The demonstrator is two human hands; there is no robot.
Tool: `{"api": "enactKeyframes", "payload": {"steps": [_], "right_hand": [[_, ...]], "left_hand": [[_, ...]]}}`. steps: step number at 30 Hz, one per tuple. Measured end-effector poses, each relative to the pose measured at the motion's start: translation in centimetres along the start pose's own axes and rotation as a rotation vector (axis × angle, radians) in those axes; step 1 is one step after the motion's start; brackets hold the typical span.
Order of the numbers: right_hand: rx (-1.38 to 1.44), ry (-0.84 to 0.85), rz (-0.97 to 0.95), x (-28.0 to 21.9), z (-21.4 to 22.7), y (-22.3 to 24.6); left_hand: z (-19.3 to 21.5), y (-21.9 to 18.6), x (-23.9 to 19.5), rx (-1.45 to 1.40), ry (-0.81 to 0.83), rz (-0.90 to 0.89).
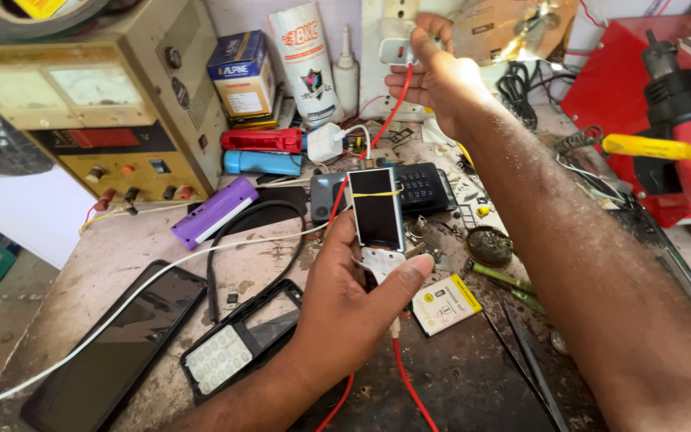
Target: The person holds a disassembled mobile phone motherboard and uses a soldering iron to work on the charging port area. They connect a USB cable to test the connection, then continue soldering and inspecting the board with tweezers.
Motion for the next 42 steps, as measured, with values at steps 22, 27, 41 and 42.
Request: {"api": "enactKeyframes", "payload": {"steps": [22,27,41,42], "right_hand": [[0.246,-0.224,-0.054,-0.6,-1.3,-0.5],[0.263,-0.274,-0.057,-1.3,-0.8,-0.7],[0.252,-0.197,0.008,-1.8,-1.4,0.6],[0.246,-0.185,0.01,-1.8,-1.3,0.6]], "left_hand": [[0.6,-1.5,0.2,-0.056,-0.021,0.06],[0.9,-1.7,0.5,-0.059,-0.04,0.081],[3.5,-3.1,2.2,-0.227,-0.002,0.122],[3.7,-2.9,2.3,-0.242,-0.011,0.137]]}}
Point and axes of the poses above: each hand's wrist, its own x-axis towards the middle knuckle, its own z-axis out of the back of the hand, y = z × x, the point moved 7 cm from there along x, towards the middle knuckle, and after that the axes turned 10 degrees about x, right-handed, at the moved point
